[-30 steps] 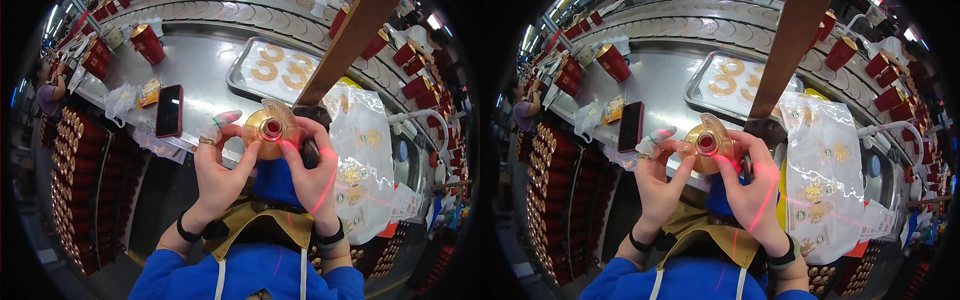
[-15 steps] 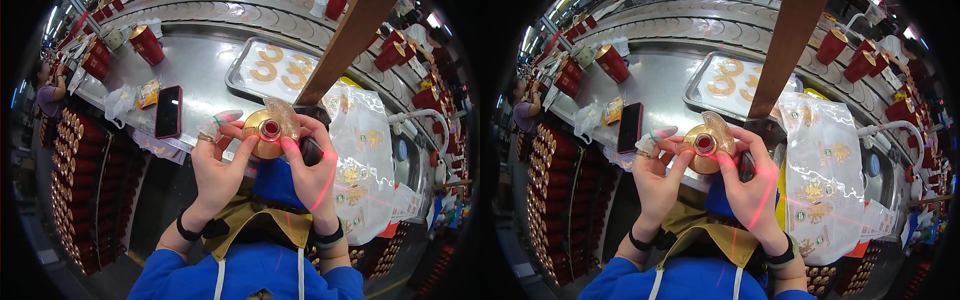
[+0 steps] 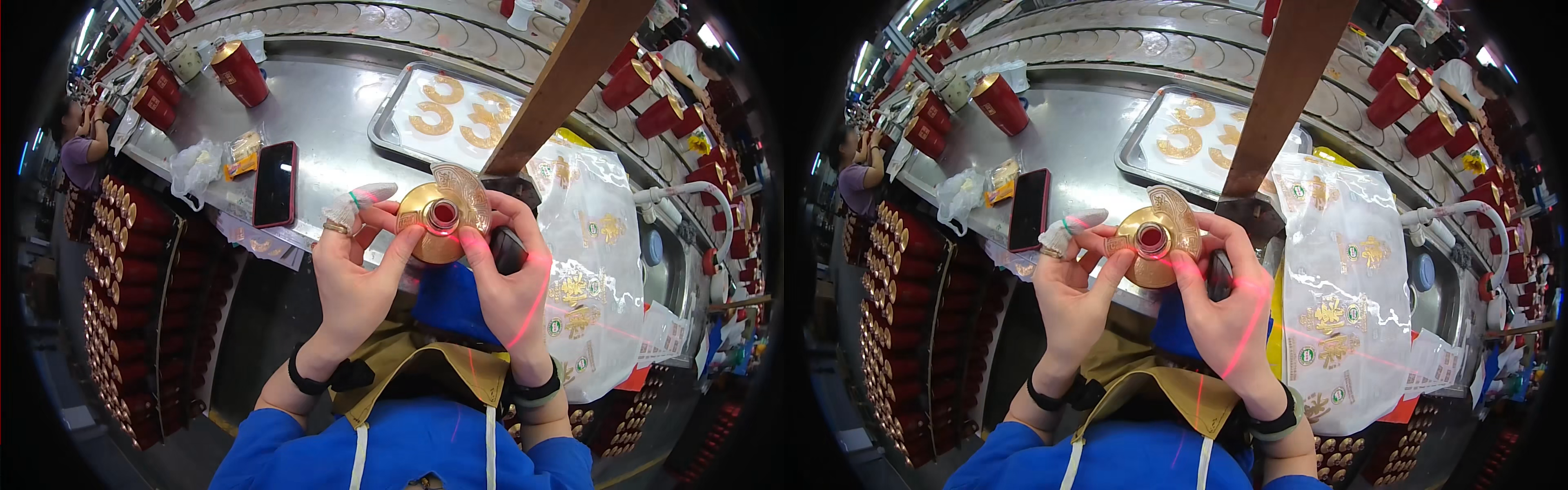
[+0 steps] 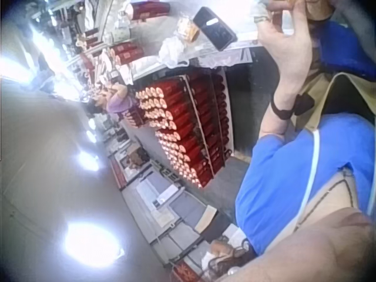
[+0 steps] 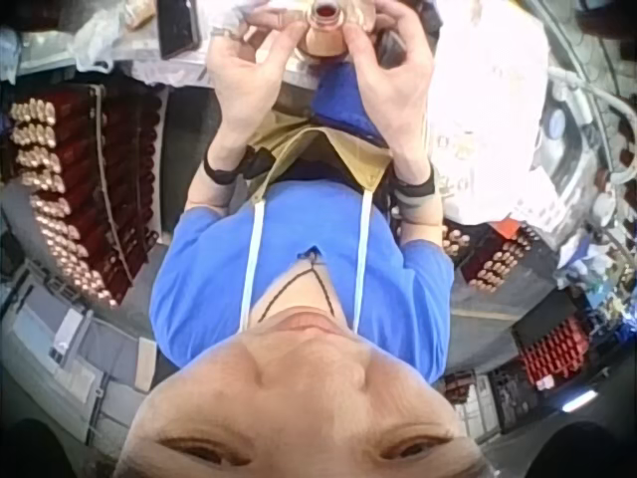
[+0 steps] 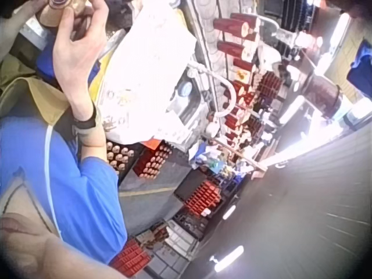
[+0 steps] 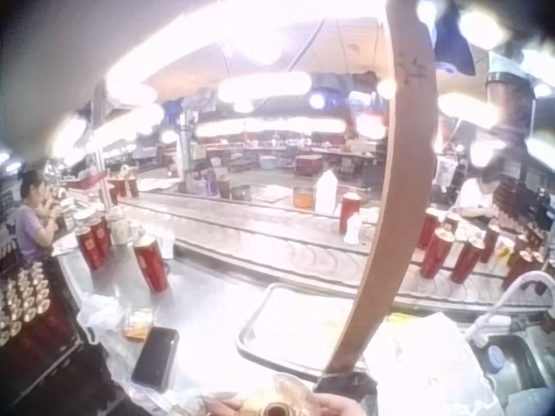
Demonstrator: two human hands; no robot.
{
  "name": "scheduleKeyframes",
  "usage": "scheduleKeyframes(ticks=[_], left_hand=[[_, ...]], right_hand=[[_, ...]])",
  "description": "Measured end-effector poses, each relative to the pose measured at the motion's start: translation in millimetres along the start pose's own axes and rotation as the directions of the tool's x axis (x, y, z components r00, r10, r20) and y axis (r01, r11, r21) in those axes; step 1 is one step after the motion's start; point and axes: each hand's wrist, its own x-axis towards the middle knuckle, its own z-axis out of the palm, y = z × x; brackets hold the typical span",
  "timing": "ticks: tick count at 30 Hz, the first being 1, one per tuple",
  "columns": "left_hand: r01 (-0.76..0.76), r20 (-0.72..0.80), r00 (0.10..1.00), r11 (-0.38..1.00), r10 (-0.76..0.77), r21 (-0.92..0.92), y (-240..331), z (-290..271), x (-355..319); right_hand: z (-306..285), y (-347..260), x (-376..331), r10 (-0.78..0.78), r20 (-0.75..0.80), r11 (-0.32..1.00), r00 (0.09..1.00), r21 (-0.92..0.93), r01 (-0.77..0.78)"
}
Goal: Applying labels and seals to red metal cans on a production line.
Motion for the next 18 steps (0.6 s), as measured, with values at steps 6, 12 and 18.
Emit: scheduleKeyframes(ticks=[6, 12, 18], left_hand=[[0.011, -0.015, 1.0, 1.0, -0.011, -0.026, 1.1, 0.6, -0.6], [0.016, -0.019, 1.0, 0.998, -0.017, -0.058, -0.3, -0.1, -0.4], [0.034, -0.018, 0.999, 0.997, -0.035, -0.071, -0.8, -0.4, -0.1]], right_hand=[[0.2, 1.3, -0.4, 0.027, 0.002, 1.0, 1.0, 0.017, -0.027], [0.0, 1.6, -0.8, 0.039, 0.004, 0.999, 0.999, 0.026, -0.039], [0.0, 2.5, -0.4, 0.049, -0.002, 0.998, 0.999, 0.04, -0.049]])
